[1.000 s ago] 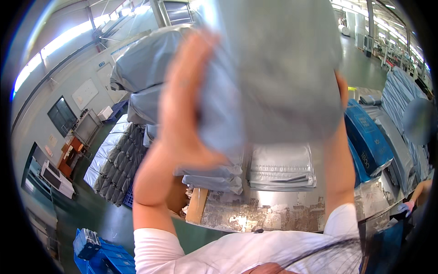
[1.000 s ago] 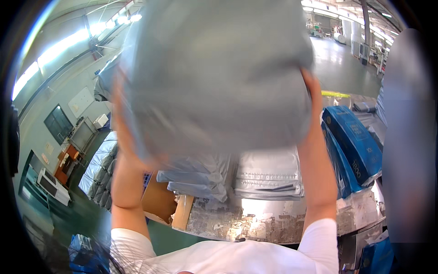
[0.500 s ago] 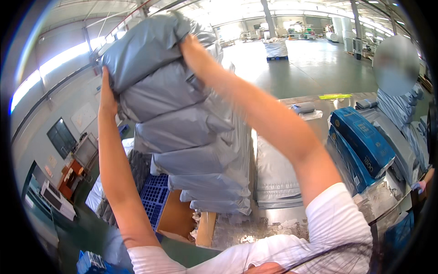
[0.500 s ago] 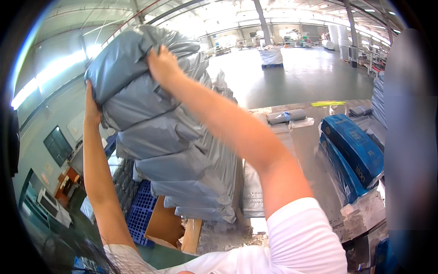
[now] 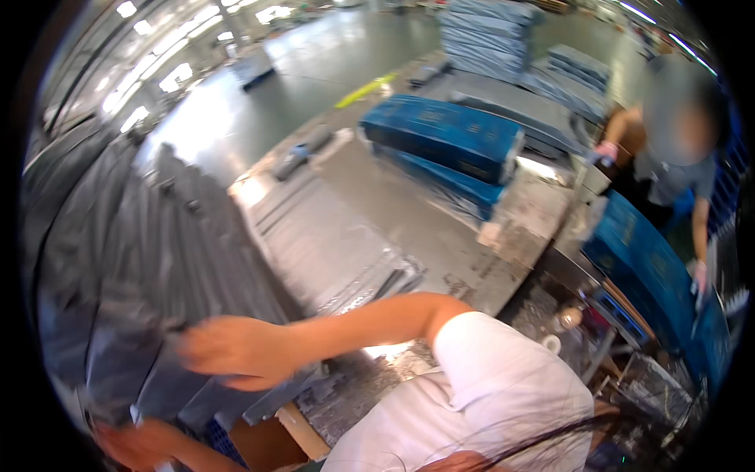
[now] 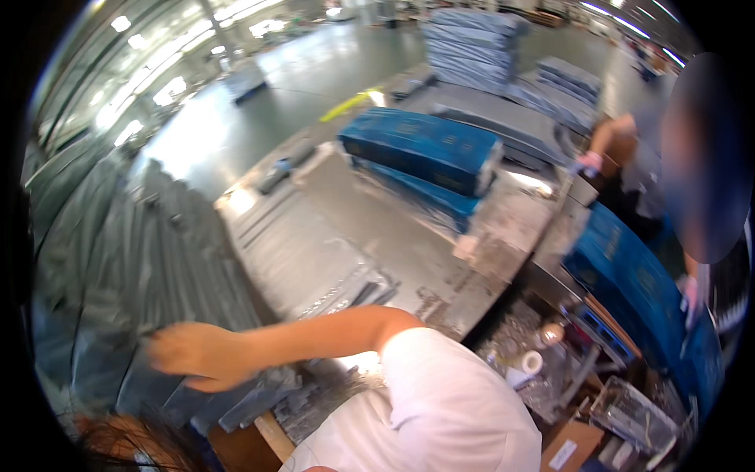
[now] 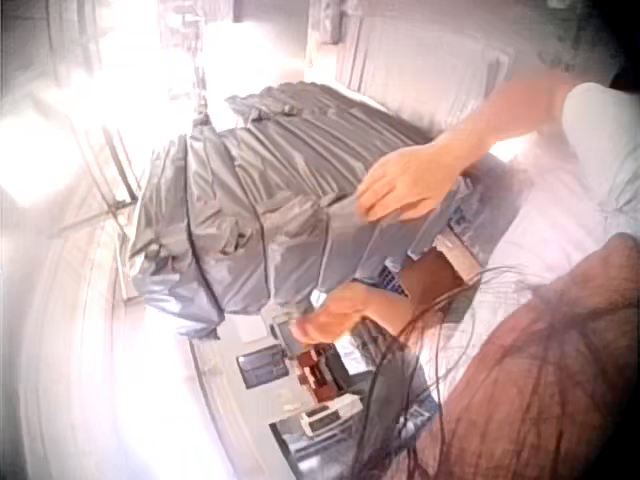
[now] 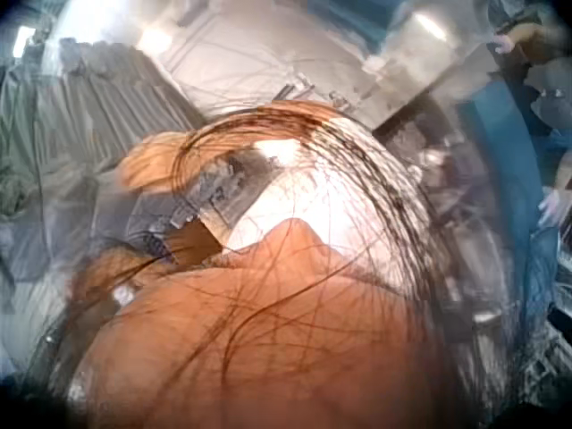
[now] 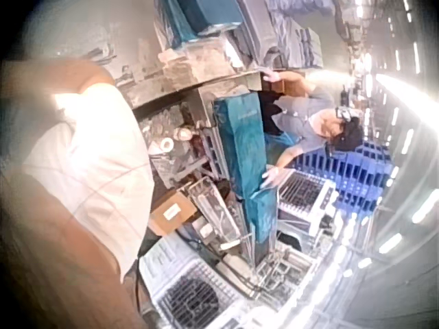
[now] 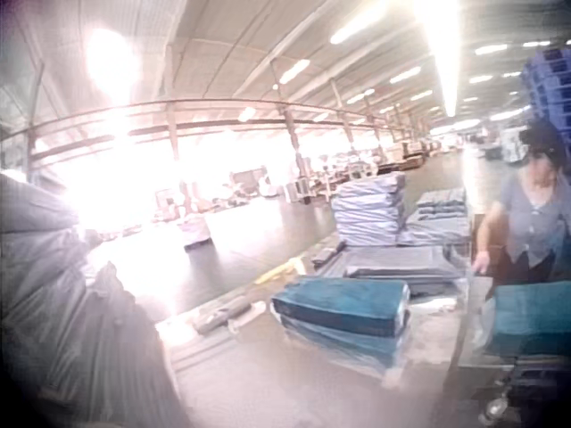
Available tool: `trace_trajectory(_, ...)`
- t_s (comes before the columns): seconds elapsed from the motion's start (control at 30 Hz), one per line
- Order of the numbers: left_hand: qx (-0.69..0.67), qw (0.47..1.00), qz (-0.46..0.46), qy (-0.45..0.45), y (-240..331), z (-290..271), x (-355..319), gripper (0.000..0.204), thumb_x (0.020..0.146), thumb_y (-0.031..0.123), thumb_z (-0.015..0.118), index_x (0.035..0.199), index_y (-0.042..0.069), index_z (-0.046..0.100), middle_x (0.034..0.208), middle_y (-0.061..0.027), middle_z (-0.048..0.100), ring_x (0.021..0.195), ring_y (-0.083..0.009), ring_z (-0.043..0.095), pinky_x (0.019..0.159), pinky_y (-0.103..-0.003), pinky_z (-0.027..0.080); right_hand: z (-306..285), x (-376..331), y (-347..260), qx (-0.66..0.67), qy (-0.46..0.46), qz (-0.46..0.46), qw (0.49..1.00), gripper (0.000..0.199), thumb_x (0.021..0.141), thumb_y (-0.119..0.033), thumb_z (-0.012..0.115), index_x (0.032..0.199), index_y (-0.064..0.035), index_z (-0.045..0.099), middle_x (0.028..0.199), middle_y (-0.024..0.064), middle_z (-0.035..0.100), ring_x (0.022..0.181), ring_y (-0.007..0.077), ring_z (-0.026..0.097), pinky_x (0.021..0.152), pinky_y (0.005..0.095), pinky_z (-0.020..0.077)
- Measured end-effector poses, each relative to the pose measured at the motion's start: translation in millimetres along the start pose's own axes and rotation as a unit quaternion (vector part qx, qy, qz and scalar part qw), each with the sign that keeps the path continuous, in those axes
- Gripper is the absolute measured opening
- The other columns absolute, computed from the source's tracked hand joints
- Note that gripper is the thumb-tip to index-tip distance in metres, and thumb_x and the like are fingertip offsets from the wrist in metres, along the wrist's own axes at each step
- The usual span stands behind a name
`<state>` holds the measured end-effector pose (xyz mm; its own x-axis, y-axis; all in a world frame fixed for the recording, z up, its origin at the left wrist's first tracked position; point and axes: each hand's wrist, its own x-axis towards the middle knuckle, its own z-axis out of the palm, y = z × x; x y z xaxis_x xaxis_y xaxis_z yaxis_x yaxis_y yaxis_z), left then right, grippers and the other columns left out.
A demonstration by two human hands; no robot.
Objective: The person places folded items into blue poly mailers on a metal table, seals each mailer, and stacks the finished packages. A coworker across the table performs similar packaging actions.
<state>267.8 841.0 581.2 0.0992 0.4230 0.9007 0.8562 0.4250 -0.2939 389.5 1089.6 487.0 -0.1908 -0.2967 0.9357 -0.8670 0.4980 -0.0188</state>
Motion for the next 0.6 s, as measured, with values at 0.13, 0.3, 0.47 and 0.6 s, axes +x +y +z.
trace_trajectory(0.13,-0.381,0.876,-0.030,-0.295,230,118,-103,0.026,0.068,0.006,0.058,0.093,0.000,0.056,0.104,-0.0168,0.053,0.098,-0.0332,0.049,0.083,-0.040,0.039,-116,-288,-17,0.020,-0.049,0.598,0.800,0.037,0.078,-0.021,0.063,0.110,-0.0038,0.056,0.110,0.0133,0.056,0.099,0.0250,0.055,0.082,0.0350,0.0463)
trace_trajectory(0.3,-0.528,0.661,-0.284,-0.452,321,186,-216,0.020,0.073,0.002,0.059,0.092,-0.002,0.061,0.095,-0.0155,0.061,0.086,-0.0280,0.058,0.077,-0.033,0.045,-370,-410,-59,-0.399,0.198,0.677,0.586,0.034,0.075,-0.021,0.066,0.099,-0.0002,0.058,0.089,0.0099,0.058,0.083,0.0188,0.056,0.075,0.0309,0.0454)
trace_trajectory(0.47,-0.588,0.466,-0.395,-0.530,389,273,-192,0.021,0.083,0.010,0.057,0.101,0.000,0.060,0.100,-0.0092,0.061,0.086,-0.0167,0.058,0.075,-0.026,0.045,-586,-449,-27,-0.562,0.187,0.605,0.531,0.060,0.078,-0.045,0.058,0.110,0.0053,0.052,0.117,0.0236,0.049,0.111,0.0339,0.046,0.094,0.0371,0.0357)
trace_trajectory(0.6,-0.589,0.399,-0.445,-0.544,405,345,-182,0.025,0.088,0.017,0.053,0.109,0.003,0.057,0.102,-0.0041,0.060,0.086,-0.0122,0.056,0.075,-0.024,0.044,-635,-490,34,-0.425,0.423,0.634,0.488,0.068,0.079,-0.047,0.057,0.123,0.0033,0.043,0.126,0.0234,0.043,0.119,0.0328,0.040,0.098,0.0367,0.0316)
